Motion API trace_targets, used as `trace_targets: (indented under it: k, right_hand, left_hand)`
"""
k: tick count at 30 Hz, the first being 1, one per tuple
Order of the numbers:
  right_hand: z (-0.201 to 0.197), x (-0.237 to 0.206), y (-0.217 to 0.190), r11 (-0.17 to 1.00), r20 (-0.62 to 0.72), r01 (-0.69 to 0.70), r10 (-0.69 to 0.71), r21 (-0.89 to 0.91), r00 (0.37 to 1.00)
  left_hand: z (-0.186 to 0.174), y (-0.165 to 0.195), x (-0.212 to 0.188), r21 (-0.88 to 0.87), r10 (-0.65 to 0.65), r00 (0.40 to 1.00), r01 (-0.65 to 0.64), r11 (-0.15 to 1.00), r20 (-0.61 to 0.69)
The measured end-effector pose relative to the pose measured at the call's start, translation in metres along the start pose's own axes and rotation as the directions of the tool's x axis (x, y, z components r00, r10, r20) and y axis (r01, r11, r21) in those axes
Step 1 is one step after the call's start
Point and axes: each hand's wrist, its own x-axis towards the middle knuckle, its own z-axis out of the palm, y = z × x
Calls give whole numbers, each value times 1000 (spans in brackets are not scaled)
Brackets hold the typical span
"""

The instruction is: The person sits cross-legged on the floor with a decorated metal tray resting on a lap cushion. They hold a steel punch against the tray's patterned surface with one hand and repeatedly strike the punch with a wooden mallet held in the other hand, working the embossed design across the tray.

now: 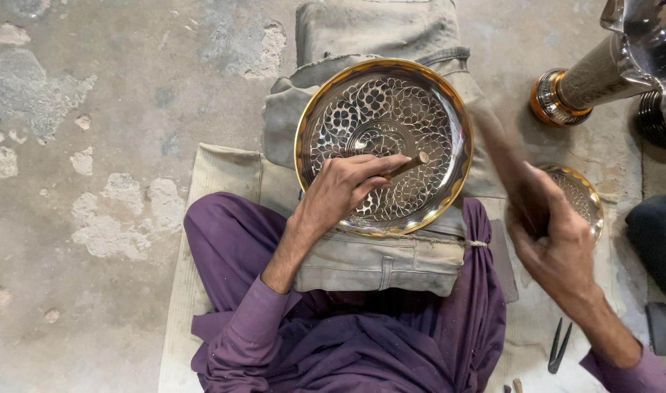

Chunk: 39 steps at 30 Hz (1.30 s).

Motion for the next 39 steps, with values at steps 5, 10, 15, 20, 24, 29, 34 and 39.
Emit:
trace_targets:
  k: [5, 10, 15, 20, 24, 29, 34, 39]
  right_hand:
    - [8, -8, 14, 988, 41, 33, -27, -150, 999]
    - [13, -15, 19, 966, 78, -5, 26, -259, 997]
    - [15, -19, 20, 994, 43, 2, 3, -107, 999]
    - [21, -27, 24, 999, -58, 16, -13, 43, 998]
    - [27, -30, 28, 999, -55, 32, -33, -17, 998]
    - [21, -22, 27, 977, 86, 14, 4, -211, 996]
    - [3, -6, 25, 999, 78, 37, -35, -28, 996]
    - [-13, 11, 22, 990, 58, 82, -75, -116, 995]
  left_hand:
    - [4, -5, 0, 11, -17, 1000, 16, 1000, 19]
    - [6, -8, 0, 17, -37, 998, 36, 999, 42]
    - [4, -7, -1, 5, -4, 999, 4, 1000, 32]
    - [-1, -4, 0, 25, 13, 999, -14, 1000, 41]
    - [-5, -1, -1, 45, -17, 997, 14, 999, 78]
    - [1, -4, -1, 20, -48, 998, 47, 999, 48]
    - [6, -9, -5, -78, -52, 997, 47, 996, -57]
    - [7, -7, -8, -96, -80, 995, 73, 993, -64]
